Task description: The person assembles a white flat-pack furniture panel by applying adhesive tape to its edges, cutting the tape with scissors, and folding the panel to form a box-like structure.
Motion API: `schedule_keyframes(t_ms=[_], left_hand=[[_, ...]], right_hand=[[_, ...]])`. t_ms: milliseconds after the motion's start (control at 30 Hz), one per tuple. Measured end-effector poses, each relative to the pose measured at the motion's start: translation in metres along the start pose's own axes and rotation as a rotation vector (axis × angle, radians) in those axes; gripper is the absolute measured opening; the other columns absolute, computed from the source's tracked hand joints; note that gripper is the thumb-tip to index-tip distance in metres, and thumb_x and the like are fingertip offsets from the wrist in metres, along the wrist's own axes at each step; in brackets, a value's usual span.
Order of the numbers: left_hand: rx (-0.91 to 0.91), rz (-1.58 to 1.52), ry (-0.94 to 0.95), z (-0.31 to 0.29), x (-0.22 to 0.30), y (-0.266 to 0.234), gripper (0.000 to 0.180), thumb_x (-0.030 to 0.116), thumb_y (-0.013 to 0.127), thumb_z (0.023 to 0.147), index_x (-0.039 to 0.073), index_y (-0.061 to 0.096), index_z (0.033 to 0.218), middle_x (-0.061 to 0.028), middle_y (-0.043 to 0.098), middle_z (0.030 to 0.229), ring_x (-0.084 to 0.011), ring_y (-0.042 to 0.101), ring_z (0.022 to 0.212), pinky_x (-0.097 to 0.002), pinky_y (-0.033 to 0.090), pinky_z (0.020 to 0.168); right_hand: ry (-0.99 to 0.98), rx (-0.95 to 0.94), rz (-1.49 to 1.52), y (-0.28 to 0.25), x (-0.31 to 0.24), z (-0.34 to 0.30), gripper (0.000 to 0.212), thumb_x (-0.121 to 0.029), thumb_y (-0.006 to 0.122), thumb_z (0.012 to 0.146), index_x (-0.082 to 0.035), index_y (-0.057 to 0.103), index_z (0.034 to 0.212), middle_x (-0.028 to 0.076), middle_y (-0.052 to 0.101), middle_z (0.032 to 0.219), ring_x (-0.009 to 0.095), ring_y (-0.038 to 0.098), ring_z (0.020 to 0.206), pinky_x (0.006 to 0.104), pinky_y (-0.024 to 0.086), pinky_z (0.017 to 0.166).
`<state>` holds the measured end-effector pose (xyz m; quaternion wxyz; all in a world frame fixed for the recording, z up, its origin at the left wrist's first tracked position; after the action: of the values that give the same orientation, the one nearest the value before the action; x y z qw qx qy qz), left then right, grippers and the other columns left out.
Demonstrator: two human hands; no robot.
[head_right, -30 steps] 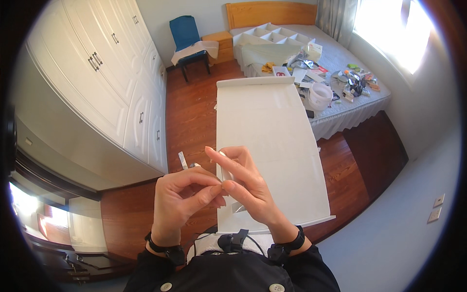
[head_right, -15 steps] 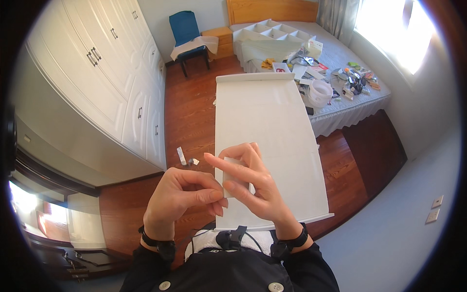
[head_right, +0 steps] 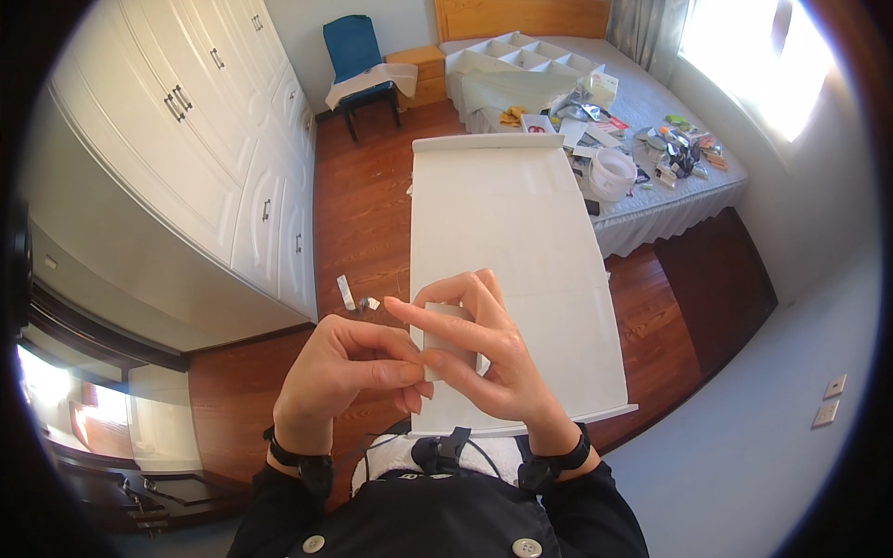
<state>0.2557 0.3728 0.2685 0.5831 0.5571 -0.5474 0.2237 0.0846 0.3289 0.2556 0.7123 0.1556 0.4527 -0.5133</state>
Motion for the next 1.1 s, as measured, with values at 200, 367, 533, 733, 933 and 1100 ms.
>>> schedule_keyframes(t_ms=[200,367,533,733,933,1100], left_hand=[[-0.012,0.008,-0.003,0.001,-0.001,-0.001,0.011,0.005,0.07,0.092,-0.005,0.074,0.092,-0.0136,0.072,0.084,-0.0164,0.07,0.073,-0.026,0.056,0.068],[-0.027,-0.005,-0.001,0.002,-0.003,-0.002,0.011,0.006,0.071,0.092,-0.005,0.074,0.092,-0.0135,0.072,0.084,-0.016,0.069,0.072,-0.0257,0.056,0.068],[-0.032,-0.01,0.004,0.003,-0.004,-0.003,0.011,0.005,0.071,0.092,-0.006,0.073,0.092,-0.0134,0.072,0.084,-0.016,0.069,0.072,-0.0257,0.056,0.068],[-0.046,-0.004,0.013,0.002,-0.004,-0.003,0.01,0.005,0.07,0.092,-0.005,0.073,0.091,-0.0125,0.072,0.084,-0.0157,0.069,0.073,-0.0262,0.055,0.068],[0.045,-0.018,0.076,0.001,-0.003,-0.002,0.008,0.002,0.066,0.092,-0.004,0.07,0.09,-0.0089,0.069,0.085,-0.0118,0.064,0.074,-0.0249,0.052,0.069],[0.235,0.078,0.256,0.001,-0.006,0.006,0.004,0.0,0.065,0.09,-0.004,0.068,0.091,-0.0063,0.067,0.083,-0.0103,0.062,0.074,-0.0234,0.049,0.068]], right_hand=[[-0.003,-0.008,-0.004,0.0,-0.001,0.0,0.052,-0.004,0.066,0.077,-0.013,0.071,0.128,0.004,0.06,0.106,0.02,0.044,0.096,0.0314,0.039,0.08],[-0.004,-0.012,-0.011,-0.001,-0.001,0.0,0.052,-0.004,0.067,0.076,-0.013,0.071,0.128,0.003,0.06,0.105,0.02,0.044,0.096,0.0316,0.039,0.08],[0.008,-0.02,-0.01,-0.001,-0.001,0.0,0.052,-0.004,0.067,0.076,-0.013,0.072,0.127,0.004,0.061,0.105,0.02,0.044,0.096,0.0315,0.039,0.08],[0.008,-0.031,-0.009,0.0,-0.003,0.002,0.051,-0.004,0.067,0.077,-0.013,0.072,0.127,0.004,0.061,0.105,0.02,0.045,0.098,0.0333,0.039,0.082],[0.03,0.261,-0.169,0.003,-0.007,-0.004,0.043,0.0,0.075,0.075,-0.009,0.074,0.118,0.008,0.063,0.11,0.022,0.056,0.105,0.0333,0.045,0.082],[0.001,0.291,-0.249,0.005,-0.013,-0.015,0.023,0.007,0.075,0.078,-0.003,0.075,0.098,0.009,0.072,0.095,0.016,0.067,0.071,0.0247,0.052,0.059]])
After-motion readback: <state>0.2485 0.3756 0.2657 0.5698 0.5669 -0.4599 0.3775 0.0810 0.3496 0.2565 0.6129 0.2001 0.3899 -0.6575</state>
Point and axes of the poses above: each hand's wrist, its own z-axis towards the middle knuckle, its own y-axis out of the palm, x = y × z, the point moved 3 cm from there along z, towards the middle knuckle
